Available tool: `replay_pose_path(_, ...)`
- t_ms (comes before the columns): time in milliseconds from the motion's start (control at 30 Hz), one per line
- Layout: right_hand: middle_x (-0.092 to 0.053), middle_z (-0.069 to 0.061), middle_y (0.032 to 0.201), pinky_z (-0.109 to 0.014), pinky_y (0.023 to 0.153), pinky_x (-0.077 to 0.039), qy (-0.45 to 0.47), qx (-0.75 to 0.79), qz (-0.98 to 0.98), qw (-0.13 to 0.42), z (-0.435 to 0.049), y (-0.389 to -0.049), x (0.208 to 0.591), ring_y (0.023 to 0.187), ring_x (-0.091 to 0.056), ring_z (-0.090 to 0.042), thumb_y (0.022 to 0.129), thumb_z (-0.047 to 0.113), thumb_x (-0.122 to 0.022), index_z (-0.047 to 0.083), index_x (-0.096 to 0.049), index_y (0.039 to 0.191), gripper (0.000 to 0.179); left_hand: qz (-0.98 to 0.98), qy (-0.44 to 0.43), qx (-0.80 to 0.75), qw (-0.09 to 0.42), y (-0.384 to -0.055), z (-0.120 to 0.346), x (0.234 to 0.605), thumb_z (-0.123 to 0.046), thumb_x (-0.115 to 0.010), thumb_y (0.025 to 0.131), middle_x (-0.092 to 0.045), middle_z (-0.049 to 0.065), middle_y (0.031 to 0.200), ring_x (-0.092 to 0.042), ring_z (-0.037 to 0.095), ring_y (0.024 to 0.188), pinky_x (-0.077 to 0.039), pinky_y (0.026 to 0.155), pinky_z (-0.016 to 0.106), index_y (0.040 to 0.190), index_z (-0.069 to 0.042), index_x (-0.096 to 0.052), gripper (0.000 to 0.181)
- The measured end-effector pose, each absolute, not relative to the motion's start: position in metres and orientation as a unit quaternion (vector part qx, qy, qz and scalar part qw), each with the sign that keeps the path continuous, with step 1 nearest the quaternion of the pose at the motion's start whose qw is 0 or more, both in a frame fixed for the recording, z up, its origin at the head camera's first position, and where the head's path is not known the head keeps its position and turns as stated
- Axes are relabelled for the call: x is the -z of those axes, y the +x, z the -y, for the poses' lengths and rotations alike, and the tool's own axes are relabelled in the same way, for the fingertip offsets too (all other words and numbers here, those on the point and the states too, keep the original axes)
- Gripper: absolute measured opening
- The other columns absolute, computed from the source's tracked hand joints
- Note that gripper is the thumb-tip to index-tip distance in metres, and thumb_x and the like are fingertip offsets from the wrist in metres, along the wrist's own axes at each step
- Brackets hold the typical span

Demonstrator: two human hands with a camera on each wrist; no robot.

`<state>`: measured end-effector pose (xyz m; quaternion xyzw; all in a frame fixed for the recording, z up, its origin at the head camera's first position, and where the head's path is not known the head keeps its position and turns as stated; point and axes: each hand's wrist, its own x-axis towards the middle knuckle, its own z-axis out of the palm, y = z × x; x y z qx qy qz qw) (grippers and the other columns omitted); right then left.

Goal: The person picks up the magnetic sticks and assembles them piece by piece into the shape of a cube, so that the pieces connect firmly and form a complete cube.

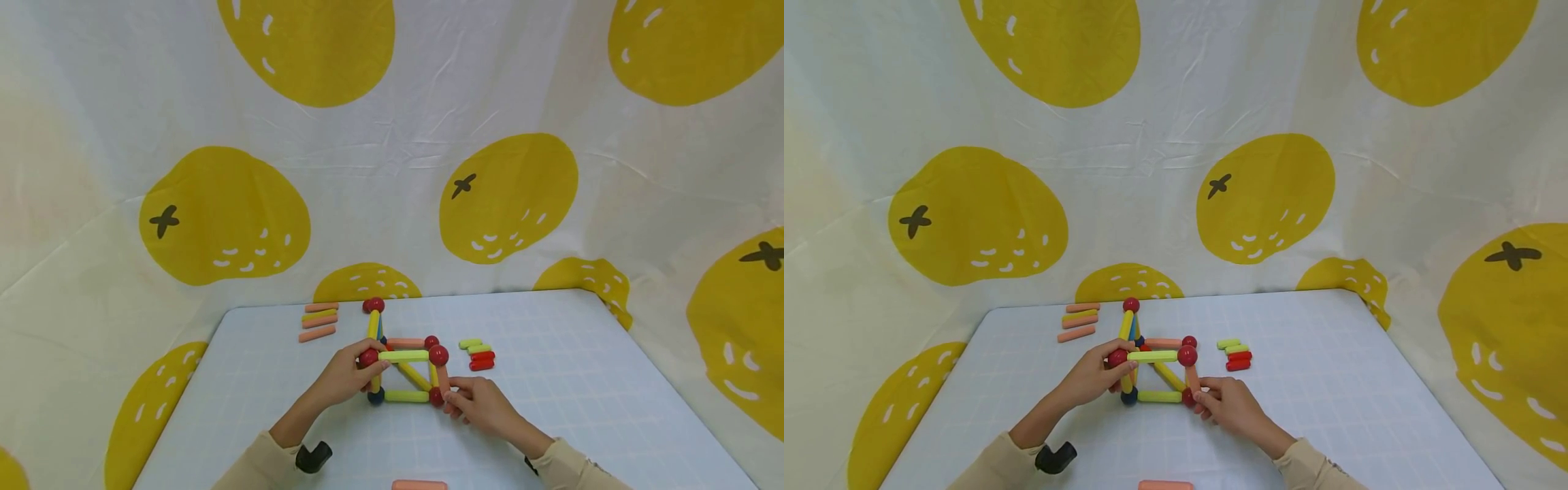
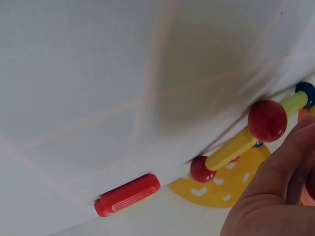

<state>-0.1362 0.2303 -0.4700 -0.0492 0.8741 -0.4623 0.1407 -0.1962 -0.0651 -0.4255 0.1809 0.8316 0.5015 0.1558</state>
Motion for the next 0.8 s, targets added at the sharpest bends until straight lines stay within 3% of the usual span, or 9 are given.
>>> replay_pose_path(500,-0.074,0.0,0.086,-0.03,0.063,-0.058,-0.044,0.496,-0.856,0.142,-0.2219,-0.145,0.469,0.072,-0.066,-0.015,0.098,0.026,-0.069,0.003,-0.06,0.137,0.046,-0.834,0.166,-0.501,0.161,-0.1956,0.0635,0.4254,-0.035,-0.072,0.096,-0.064,0.011,0.086,-0.06,0.019,0.063,-0.053,0.061,0.029,0.121,-0.019,-0.063,0.031)
replay_pose_path(800,-0.072,-0.002,0.083,-0.03,0.062,-0.057,-0.043,0.502,-0.85,0.152,-0.221,-0.1464,0.4707,0.071,-0.065,-0.017,0.098,0.022,-0.069,0.006,-0.064,0.128,0.035,-0.836,0.181,-0.493,0.157,-0.1978,0.0627,0.4267,-0.036,-0.072,0.096,-0.062,0.008,0.084,-0.059,0.018,0.061,-0.052,0.059,0.029,0.12,-0.02,-0.063,0.03)
